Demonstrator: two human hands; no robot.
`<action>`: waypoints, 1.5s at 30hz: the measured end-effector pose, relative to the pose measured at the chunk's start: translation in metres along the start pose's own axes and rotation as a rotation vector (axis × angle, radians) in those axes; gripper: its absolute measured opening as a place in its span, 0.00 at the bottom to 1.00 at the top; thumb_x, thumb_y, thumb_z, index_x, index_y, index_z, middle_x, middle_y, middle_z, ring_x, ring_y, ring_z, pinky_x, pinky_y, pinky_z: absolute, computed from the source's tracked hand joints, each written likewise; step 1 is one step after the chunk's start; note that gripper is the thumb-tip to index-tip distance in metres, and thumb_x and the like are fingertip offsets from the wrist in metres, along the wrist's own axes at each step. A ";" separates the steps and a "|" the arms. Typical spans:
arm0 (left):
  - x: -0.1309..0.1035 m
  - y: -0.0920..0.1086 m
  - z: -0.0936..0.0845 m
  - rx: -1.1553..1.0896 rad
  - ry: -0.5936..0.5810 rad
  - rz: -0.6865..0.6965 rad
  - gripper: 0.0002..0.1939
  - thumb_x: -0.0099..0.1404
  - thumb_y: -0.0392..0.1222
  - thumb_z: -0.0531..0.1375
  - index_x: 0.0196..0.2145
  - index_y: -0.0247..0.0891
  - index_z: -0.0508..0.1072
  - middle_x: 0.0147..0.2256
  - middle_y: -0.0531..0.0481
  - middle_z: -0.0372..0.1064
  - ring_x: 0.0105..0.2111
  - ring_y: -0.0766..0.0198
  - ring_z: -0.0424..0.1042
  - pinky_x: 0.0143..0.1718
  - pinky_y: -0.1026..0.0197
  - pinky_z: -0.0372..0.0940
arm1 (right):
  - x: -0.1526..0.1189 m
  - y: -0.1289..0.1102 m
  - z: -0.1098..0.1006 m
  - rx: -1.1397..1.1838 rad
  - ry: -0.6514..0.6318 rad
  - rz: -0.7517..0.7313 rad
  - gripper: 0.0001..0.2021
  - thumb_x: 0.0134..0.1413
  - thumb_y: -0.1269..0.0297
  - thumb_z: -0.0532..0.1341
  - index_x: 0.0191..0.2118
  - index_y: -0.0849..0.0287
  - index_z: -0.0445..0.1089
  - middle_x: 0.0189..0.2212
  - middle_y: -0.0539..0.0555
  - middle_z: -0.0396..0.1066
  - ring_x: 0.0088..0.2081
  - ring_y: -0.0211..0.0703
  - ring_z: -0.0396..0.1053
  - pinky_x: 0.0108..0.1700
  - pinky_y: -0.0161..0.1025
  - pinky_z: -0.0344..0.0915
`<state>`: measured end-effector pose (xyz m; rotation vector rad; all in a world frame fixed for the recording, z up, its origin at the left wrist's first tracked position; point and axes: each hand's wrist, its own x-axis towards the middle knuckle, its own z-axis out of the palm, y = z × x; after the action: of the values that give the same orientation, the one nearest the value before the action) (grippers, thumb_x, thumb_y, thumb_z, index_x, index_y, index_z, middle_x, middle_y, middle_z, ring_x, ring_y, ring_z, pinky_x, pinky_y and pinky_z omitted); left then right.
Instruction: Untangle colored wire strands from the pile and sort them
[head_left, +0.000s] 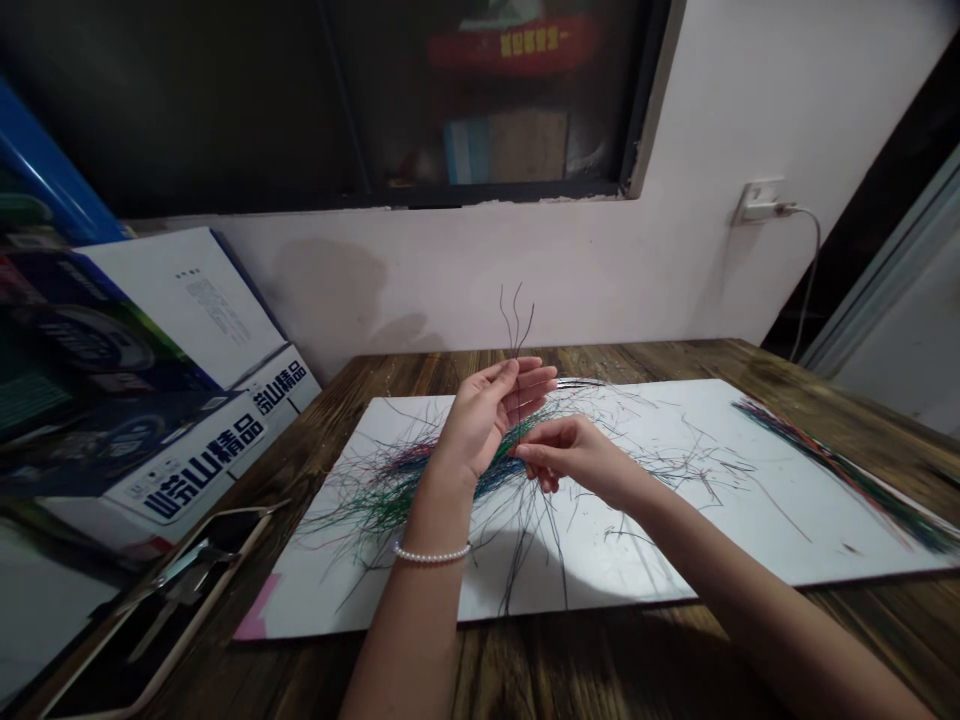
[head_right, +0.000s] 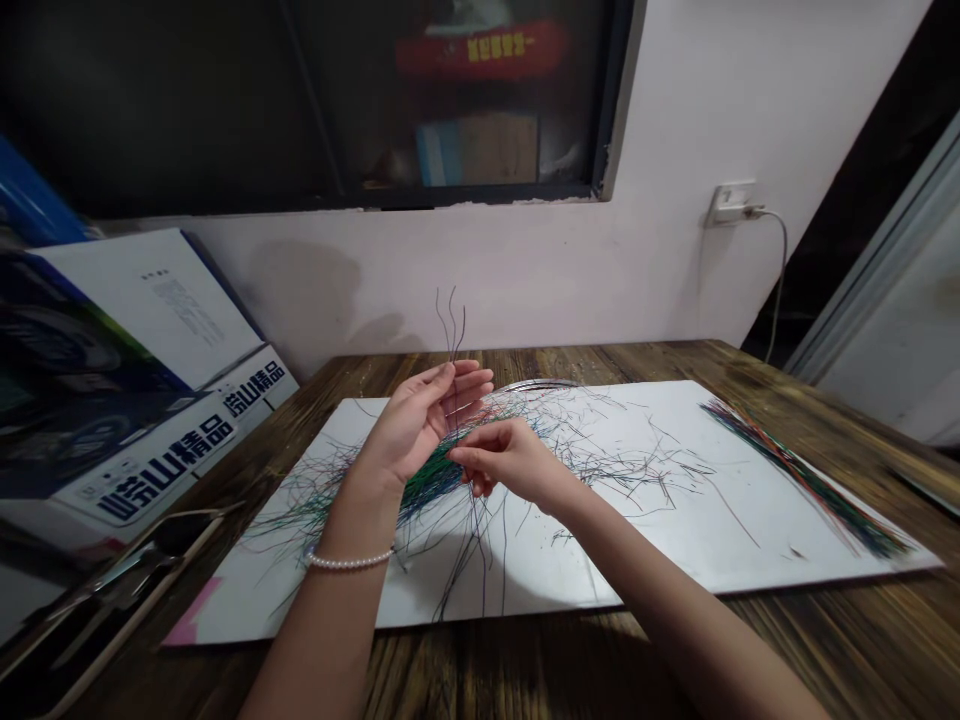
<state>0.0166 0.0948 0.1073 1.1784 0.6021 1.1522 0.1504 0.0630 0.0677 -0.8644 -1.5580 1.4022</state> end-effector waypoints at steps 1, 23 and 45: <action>0.000 0.001 0.000 0.024 0.004 0.004 0.09 0.65 0.41 0.55 0.34 0.37 0.74 0.33 0.49 0.75 0.30 0.68 0.72 0.34 0.65 0.66 | 0.000 0.000 -0.001 -0.006 -0.003 0.003 0.09 0.49 0.62 0.63 0.24 0.60 0.72 0.15 0.46 0.66 0.17 0.31 0.63 0.19 0.30 0.60; -0.016 0.002 0.029 0.928 -0.043 0.212 0.12 0.62 0.39 0.53 0.26 0.37 0.74 0.22 0.52 0.66 0.24 0.65 0.60 0.27 0.62 0.51 | -0.014 -0.032 -0.035 0.084 0.499 -0.250 0.13 0.46 0.61 0.67 0.36 0.65 0.74 0.27 0.54 0.73 0.29 0.37 0.72 0.36 0.37 0.71; -0.011 0.003 0.026 0.606 -0.144 0.093 0.07 0.65 0.42 0.53 0.32 0.37 0.66 0.13 0.59 0.52 0.15 0.72 0.50 0.19 0.65 0.45 | -0.017 -0.034 -0.041 0.208 0.420 -0.284 0.04 0.47 0.67 0.67 0.31 0.61 0.77 0.28 0.54 0.77 0.32 0.39 0.75 0.43 0.39 0.72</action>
<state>0.0338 0.0740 0.1161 1.8039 0.8221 0.9749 0.1962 0.0601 0.0994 -0.7217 -1.1412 1.0725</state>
